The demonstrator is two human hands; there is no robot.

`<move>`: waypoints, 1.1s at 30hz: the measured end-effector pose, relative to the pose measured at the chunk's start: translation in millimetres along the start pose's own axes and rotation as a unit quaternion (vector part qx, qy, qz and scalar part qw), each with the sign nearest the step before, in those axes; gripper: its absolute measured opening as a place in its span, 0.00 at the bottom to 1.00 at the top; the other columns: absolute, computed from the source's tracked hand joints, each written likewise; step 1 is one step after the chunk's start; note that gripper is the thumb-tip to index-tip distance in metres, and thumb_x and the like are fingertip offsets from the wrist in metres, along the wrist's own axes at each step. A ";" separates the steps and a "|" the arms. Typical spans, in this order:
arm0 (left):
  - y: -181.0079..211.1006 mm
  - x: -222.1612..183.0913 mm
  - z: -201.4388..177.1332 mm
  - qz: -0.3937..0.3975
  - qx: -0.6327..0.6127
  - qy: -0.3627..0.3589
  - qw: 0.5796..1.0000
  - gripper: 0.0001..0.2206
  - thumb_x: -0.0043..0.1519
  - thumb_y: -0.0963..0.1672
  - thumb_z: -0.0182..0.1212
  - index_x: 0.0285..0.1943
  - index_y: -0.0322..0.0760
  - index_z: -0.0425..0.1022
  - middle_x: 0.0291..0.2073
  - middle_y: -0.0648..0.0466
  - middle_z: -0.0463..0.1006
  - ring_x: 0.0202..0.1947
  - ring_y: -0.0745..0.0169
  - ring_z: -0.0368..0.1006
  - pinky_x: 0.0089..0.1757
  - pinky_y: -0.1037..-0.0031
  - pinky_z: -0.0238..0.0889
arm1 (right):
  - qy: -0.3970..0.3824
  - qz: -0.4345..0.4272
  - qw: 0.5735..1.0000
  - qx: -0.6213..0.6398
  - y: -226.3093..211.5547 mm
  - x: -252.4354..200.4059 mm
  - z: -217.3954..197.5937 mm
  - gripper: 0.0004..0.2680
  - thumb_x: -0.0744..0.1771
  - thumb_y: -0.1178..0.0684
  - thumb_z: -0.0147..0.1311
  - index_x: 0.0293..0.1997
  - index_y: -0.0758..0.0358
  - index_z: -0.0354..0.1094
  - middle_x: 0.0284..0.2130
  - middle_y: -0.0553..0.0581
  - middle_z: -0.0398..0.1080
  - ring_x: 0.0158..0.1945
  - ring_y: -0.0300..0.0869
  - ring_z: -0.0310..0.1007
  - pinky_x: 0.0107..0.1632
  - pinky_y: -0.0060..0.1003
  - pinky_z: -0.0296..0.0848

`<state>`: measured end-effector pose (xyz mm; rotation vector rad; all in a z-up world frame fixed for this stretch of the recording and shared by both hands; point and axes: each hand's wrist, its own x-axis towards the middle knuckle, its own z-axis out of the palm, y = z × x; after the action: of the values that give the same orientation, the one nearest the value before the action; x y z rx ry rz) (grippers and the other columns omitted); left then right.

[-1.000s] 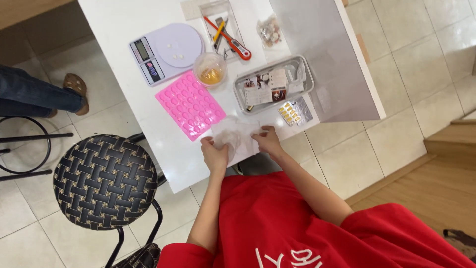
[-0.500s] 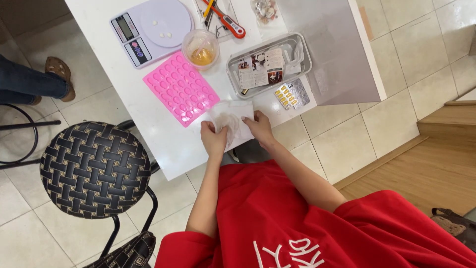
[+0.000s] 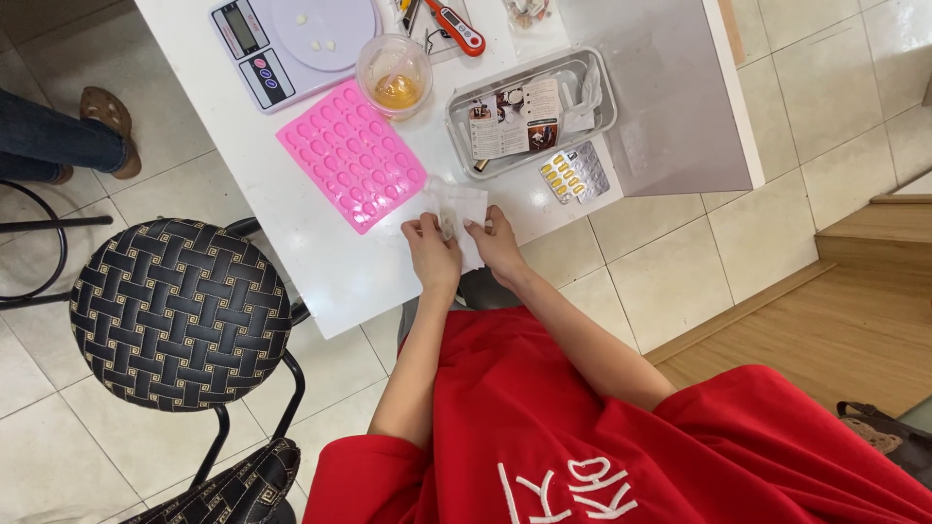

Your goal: Preparing a workspace, cleaning equipment, and organizing materials for candle making.

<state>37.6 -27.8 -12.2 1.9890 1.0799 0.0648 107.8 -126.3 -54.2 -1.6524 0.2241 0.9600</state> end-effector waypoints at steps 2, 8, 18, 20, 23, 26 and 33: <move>-11.2 2.3 3.2 0.013 0.008 -0.006 1.000 0.14 0.52 0.35 0.64 0.40 0.34 0.62 0.52 0.45 0.59 0.52 0.32 0.67 0.45 0.51 0.69 | -0.004 0.015 0.999 0.035 -6.0 0.9 -5.4 0.07 0.70 0.52 0.54 0.47 0.63 0.62 0.37 0.59 0.75 0.39 0.41 0.75 0.39 0.36 0.79; -13.8 -0.8 -29.9 -0.052 -0.156 -0.165 0.972 0.12 0.59 0.42 0.60 0.51 0.42 0.70 0.52 0.39 0.72 0.59 0.35 0.70 0.56 0.53 0.64 | -0.059 0.046 0.988 0.135 -22.9 -7.1 -24.5 0.10 0.69 0.51 0.58 0.49 0.65 0.62 0.43 0.64 0.76 0.43 0.46 0.79 0.45 0.48 0.82; 6.3 -5.2 -64.2 -0.077 -0.357 -0.075 0.928 0.31 0.59 0.38 0.67 0.66 0.45 0.51 0.40 0.51 0.66 0.38 0.66 0.75 0.42 0.79 0.73 | -0.131 0.077 0.978 0.142 -99.0 -38.3 -21.6 0.11 0.68 0.54 0.61 0.52 0.64 0.65 0.44 0.64 0.77 0.43 0.46 0.81 0.45 0.49 0.83; -0.9 -0.9 -61.3 -0.093 -0.360 -0.074 0.925 0.25 0.58 0.39 0.68 0.60 0.42 0.56 0.39 0.54 0.66 0.38 0.70 0.73 0.39 0.82 0.71 | -0.136 0.078 0.979 0.131 -107.0 -45.9 -16.5 0.10 0.68 0.54 0.61 0.50 0.63 0.66 0.42 0.61 0.78 0.41 0.43 0.81 0.43 0.45 0.84; -4.0 1.6 -62.4 -0.106 -0.356 -0.094 0.924 0.18 0.58 0.40 0.66 0.53 0.40 0.62 0.41 0.54 0.70 0.39 0.71 0.72 0.37 0.81 0.69 | -0.136 0.071 0.983 0.101 -88.2 -38.1 -13.2 0.07 0.68 0.52 0.60 0.45 0.60 0.67 0.38 0.55 0.77 0.37 0.39 0.81 0.39 0.37 0.84; 4.0 1.3 -73.5 -0.092 -0.318 -0.126 0.935 0.14 0.59 0.41 0.62 0.49 0.44 0.61 0.36 0.54 0.76 0.35 0.69 0.72 0.34 0.79 0.68 | -0.120 0.041 0.991 0.050 -81.0 -42.8 -1.2 0.07 0.69 0.48 0.57 0.44 0.59 0.71 0.39 0.54 0.76 0.41 0.40 0.80 0.42 0.37 0.82; 21.7 -8.9 -99.3 -0.079 -0.292 -0.091 0.949 0.12 0.61 0.42 0.65 0.46 0.45 0.64 0.40 0.49 0.83 0.44 0.61 0.78 0.47 0.68 0.74 | -0.120 -0.154 0.969 -0.153 -139.8 -112.6 31.6 0.15 0.71 0.48 0.49 0.55 0.71 0.74 0.68 0.74 0.57 0.68 0.65 0.61 0.65 0.61 0.64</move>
<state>5.9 25.0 69.2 1.3448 0.9579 0.0999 104.4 -90.1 124.4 -1.7630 -0.3525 0.9775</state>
